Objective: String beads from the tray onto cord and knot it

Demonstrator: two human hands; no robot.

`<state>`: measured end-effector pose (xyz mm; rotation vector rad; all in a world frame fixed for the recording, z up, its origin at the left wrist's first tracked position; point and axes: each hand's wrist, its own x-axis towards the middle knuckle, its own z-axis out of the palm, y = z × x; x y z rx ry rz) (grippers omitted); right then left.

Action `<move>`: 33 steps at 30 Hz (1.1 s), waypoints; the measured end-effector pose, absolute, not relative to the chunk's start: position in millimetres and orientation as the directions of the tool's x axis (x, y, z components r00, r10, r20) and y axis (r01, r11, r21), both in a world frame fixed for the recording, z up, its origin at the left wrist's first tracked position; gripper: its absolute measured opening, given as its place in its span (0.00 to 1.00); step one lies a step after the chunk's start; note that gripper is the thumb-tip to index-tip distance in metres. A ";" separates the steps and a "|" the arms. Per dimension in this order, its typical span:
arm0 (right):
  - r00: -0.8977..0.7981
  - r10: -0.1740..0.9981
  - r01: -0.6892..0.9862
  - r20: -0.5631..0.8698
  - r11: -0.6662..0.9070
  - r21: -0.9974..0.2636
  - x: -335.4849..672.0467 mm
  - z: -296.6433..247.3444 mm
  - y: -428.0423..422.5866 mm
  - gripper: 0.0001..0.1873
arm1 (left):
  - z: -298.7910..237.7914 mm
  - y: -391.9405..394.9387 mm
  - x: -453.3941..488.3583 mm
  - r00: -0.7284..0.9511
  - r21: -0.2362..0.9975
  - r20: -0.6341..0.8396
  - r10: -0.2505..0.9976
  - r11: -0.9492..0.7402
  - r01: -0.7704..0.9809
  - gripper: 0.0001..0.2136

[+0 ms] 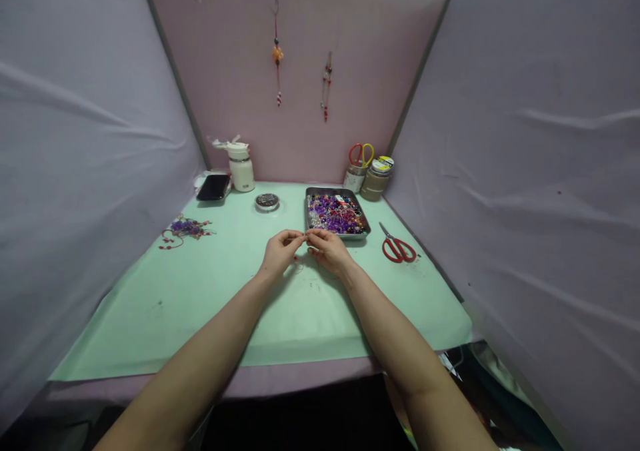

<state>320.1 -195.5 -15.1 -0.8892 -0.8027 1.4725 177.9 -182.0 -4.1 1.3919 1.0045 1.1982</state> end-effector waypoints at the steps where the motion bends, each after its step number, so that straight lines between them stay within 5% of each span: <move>1: -0.031 0.996 -0.470 -0.082 -0.087 -0.878 320.0 -14.8 -195.5 0.15 | -4.3 -182.0 177.9 0.163 0.988 0.157 0.974 -0.156 -0.019 0.10; 33: -0.003 0.998 -0.423 -0.055 -0.051 -0.905 318.0 -10.9 -197.4 0.14 | -4.3 -181.5 178.3 0.154 0.987 0.153 0.976 -0.158 0.021 0.08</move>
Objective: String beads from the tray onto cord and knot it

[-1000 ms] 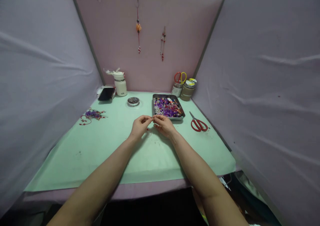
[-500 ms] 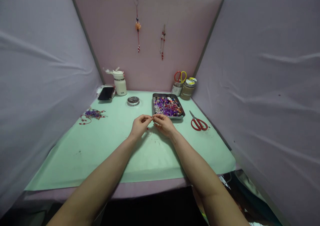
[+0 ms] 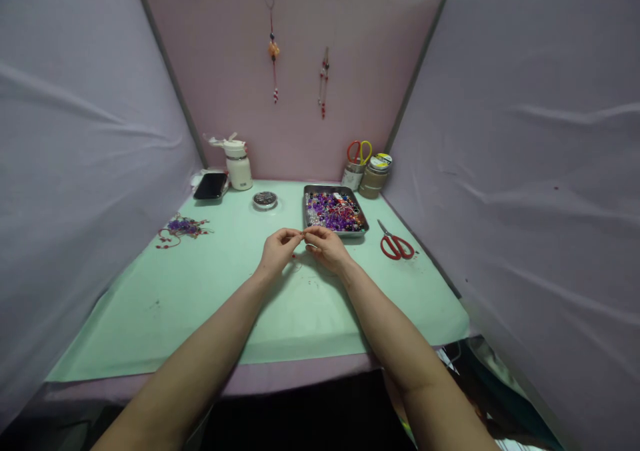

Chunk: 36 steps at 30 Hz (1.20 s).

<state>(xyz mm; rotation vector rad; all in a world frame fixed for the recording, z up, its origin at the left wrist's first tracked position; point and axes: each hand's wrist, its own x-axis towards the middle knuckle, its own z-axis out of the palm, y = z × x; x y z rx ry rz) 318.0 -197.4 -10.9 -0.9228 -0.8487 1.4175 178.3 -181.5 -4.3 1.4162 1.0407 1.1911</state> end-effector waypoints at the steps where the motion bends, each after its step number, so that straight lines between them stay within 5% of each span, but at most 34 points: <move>1: -0.002 0.999 -0.420 -0.053 -0.049 -0.906 317.7 -10.3 -197.7 0.14 | -4.1 -181.6 178.2 0.154 0.987 0.153 0.976 -0.158 0.021 0.08; 36: 0.013 1.000 -0.379 -0.019 -0.013 -0.925 316.3 -11.7 -197.3 0.12 | -8.0 -180.0 178.1 0.155 0.988 0.148 0.977 -0.152 0.016 0.07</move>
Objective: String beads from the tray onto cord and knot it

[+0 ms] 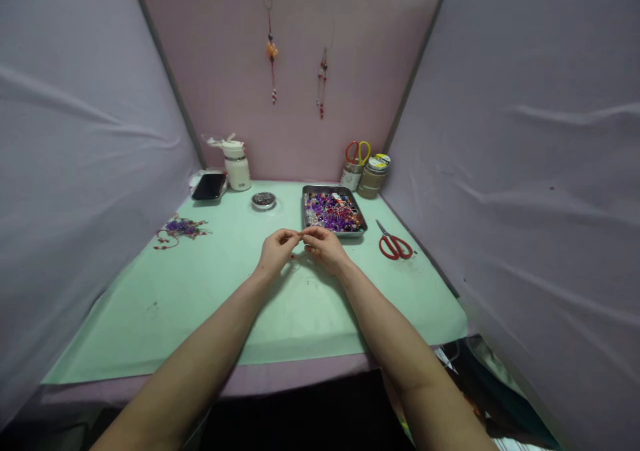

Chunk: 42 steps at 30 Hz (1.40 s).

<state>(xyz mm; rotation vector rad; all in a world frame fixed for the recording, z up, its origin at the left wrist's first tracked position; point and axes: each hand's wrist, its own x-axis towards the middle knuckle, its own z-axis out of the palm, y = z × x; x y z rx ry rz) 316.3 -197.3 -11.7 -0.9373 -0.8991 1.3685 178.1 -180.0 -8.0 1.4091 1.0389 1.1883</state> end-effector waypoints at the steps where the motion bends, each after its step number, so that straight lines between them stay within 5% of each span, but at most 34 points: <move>1: 0.015 1.000 -0.375 -0.015 -0.008 -0.927 316.2 -11.9 -197.2 0.12 | -8.4 -179.8 178.2 0.153 0.988 0.150 0.977 -0.155 0.019 0.07; 33: 0.034 0.997 -0.290 0.066 0.073 -0.954 314.5 -11.4 -197.2 0.09 | -4.8 -181.0 176.7 0.139 0.977 0.191 0.972 -0.201 0.066 0.05; 42: 0.067 0.995 -0.264 0.080 0.095 -0.960 315.9 -15.5 -195.0 0.09 | -4.4 -181.6 176.3 0.152 0.993 0.101 0.983 -0.108 0.039 0.07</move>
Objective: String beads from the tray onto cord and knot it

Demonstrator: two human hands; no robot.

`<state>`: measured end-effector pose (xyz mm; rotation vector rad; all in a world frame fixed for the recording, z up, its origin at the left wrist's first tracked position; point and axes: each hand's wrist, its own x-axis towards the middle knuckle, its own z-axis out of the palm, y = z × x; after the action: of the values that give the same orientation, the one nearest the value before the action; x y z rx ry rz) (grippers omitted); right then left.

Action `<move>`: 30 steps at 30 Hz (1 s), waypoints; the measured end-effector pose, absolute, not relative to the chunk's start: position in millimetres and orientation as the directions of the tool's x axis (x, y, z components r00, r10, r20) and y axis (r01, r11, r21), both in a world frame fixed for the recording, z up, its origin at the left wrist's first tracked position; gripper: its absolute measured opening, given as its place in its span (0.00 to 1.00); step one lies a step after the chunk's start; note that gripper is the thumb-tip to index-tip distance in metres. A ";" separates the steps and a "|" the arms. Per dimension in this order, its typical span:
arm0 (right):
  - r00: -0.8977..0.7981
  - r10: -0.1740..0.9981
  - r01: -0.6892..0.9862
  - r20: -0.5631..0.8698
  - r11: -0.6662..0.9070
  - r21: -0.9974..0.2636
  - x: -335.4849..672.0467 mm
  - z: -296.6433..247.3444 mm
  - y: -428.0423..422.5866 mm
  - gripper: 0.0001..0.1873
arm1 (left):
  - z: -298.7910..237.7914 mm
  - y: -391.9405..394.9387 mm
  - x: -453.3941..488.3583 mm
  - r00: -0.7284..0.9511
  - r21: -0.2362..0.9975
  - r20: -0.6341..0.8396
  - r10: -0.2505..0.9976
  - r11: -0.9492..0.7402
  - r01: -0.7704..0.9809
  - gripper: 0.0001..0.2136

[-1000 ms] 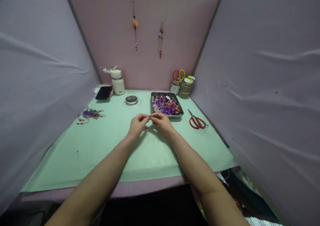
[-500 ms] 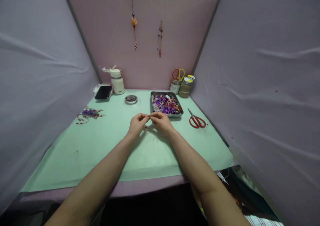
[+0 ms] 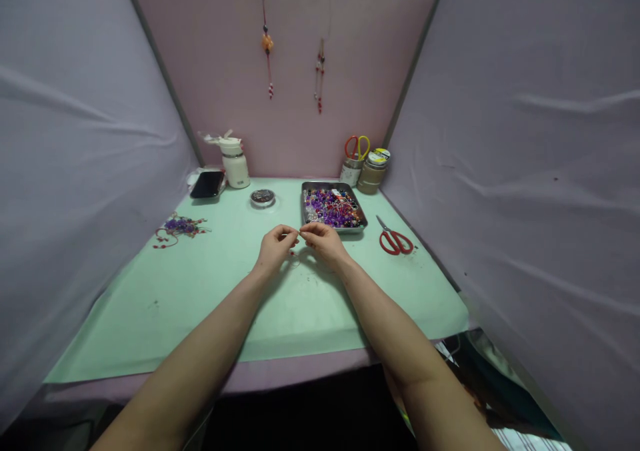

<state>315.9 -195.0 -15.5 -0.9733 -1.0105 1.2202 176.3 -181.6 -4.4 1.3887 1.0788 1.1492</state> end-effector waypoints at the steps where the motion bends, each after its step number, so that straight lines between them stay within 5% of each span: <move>1: 0.071 0.994 -0.267 0.082 0.098 -0.959 315.8 -15.4 -195.1 0.09 | -4.2 -181.5 176.0 0.156 0.992 0.108 0.982 -0.116 0.044 0.07; 30: 0.099 0.991 -0.268 0.085 0.109 -0.957 315.8 -15.5 -193.6 0.12 | -4.7 -178.9 174.2 0.168 0.985 0.146 0.975 -0.158 0.065 0.11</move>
<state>315.8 -193.6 -15.5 -0.9762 -0.9889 1.1935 174.2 -178.9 -4.7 1.4519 1.0663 1.1581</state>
